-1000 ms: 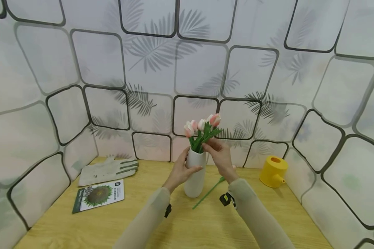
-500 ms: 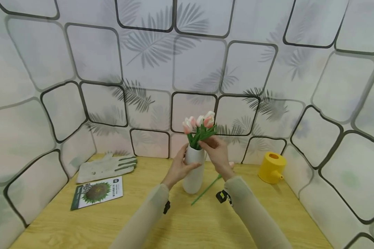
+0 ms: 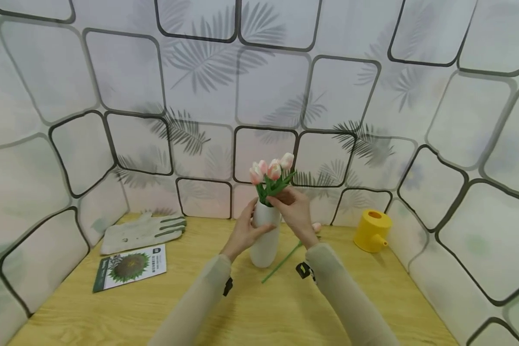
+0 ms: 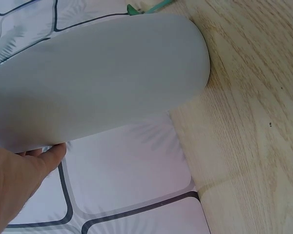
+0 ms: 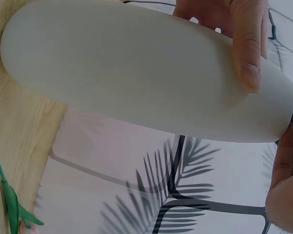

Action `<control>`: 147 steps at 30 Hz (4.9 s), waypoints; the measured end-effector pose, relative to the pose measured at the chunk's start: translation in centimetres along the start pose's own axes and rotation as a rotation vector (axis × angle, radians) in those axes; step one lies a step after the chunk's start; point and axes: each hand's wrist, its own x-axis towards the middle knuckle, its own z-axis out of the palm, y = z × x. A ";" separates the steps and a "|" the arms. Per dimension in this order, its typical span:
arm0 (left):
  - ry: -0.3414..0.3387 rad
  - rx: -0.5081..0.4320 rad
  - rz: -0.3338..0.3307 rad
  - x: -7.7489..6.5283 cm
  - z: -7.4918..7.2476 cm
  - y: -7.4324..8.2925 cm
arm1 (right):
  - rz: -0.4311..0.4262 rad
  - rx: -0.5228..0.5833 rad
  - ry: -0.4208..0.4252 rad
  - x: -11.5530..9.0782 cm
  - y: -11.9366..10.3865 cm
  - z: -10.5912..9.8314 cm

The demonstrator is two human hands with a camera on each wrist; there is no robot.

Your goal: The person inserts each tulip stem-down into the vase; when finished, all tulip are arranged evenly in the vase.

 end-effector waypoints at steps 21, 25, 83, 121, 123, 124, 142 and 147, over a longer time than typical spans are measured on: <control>-0.013 0.004 -0.014 0.1 -0.1 0.0 | 0.028 0.041 -0.024 -0.1 0.1 0.0; -0.008 0.000 -0.015 0.0 -0.1 0.1 | 0.019 0.008 -0.049 0.1 0.3 0.0; -0.025 -0.061 -0.084 -0.4 0.1 0.2 | 0.576 -0.219 -0.349 -6.8 18.7 -8.1; -0.030 -0.057 -0.081 -0.3 0.0 0.2 | 0.634 -0.394 -0.383 -6.5 18.5 -8.5; -0.025 -0.065 -0.078 -0.3 0.0 0.2 | 0.621 -0.366 -0.351 -6.7 18.4 -8.5; -0.020 -0.068 -0.074 -0.3 0.0 0.3 | 0.622 -0.335 -0.331 -6.8 18.3 -8.5; -0.019 -0.060 -0.079 -0.1 -0.1 0.1 | 0.811 0.367 0.140 -8.1 16.2 -8.8; -0.023 -0.057 -0.087 0.0 0.0 0.0 | 0.781 0.415 0.157 -7.7 15.7 -8.7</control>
